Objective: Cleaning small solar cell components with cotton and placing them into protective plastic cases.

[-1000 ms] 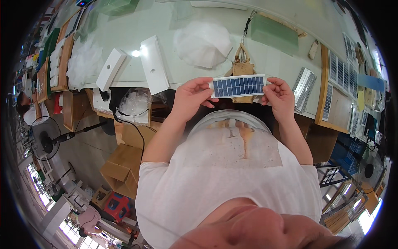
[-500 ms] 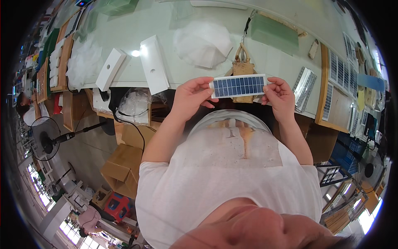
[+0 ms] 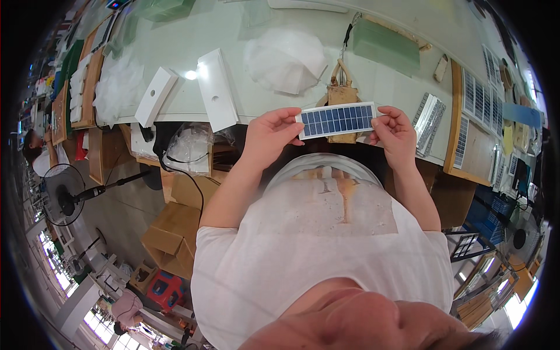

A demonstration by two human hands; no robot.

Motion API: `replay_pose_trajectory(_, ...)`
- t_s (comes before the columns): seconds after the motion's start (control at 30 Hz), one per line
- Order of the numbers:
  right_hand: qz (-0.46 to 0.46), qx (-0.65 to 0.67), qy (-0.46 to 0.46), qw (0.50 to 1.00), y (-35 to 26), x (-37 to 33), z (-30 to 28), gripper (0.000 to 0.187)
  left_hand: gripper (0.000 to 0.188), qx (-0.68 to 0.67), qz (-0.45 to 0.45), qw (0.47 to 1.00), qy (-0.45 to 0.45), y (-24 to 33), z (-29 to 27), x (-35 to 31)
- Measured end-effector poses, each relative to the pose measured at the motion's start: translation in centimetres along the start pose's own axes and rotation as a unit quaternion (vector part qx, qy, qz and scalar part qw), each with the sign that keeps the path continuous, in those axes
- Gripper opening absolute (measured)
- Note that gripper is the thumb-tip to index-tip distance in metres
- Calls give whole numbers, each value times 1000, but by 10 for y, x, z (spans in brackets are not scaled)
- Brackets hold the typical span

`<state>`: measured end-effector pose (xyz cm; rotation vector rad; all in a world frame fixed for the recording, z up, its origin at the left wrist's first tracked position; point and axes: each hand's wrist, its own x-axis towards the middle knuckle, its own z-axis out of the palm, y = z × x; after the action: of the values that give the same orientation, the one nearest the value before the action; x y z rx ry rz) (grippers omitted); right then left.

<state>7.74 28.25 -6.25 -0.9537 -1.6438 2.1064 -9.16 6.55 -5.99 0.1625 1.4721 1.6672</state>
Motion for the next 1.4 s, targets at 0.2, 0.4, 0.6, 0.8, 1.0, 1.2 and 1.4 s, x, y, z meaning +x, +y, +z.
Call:
replay_pose_trajectory(0.2, 57, -56, 23, 997, -11, 8, -3, 36, 43, 61, -22, 998, 12, 8, 4, 10)
replay_pose_trajectory(0.4, 136, 48, -60, 988, -8, 8, -28, 33, 35, 193, 48, 980, 21, 7, 16, 14)
replay_pose_trajectory(0.6, 135, 65, 19, 989, -31, -37, -52, 29, 33, 495, 252, 831, 30, 29, 67, 12)
replay_pose_trajectory(0.8, -29, 194, 211, 957, -33, -80, -131, 19, 19, 415, 415, 809, -5, 22, 85, 4)
replay_pose_trajectory(1.0, -122, 180, 420, 881, -8, -95, -210, 20, 15, 348, 409, 843, -15, 10, 82, 2)
replay_pose_trajectory(1.2, -103, -198, 481, 848, 13, -92, -221, 37, 15, 348, 420, 838, 8, 11, 69, -2)
replay_pose_trajectory(1.4, -229, -601, 414, 644, -9, -77, -232, 35, 16, 336, 416, 844, 34, 7, 54, -9)
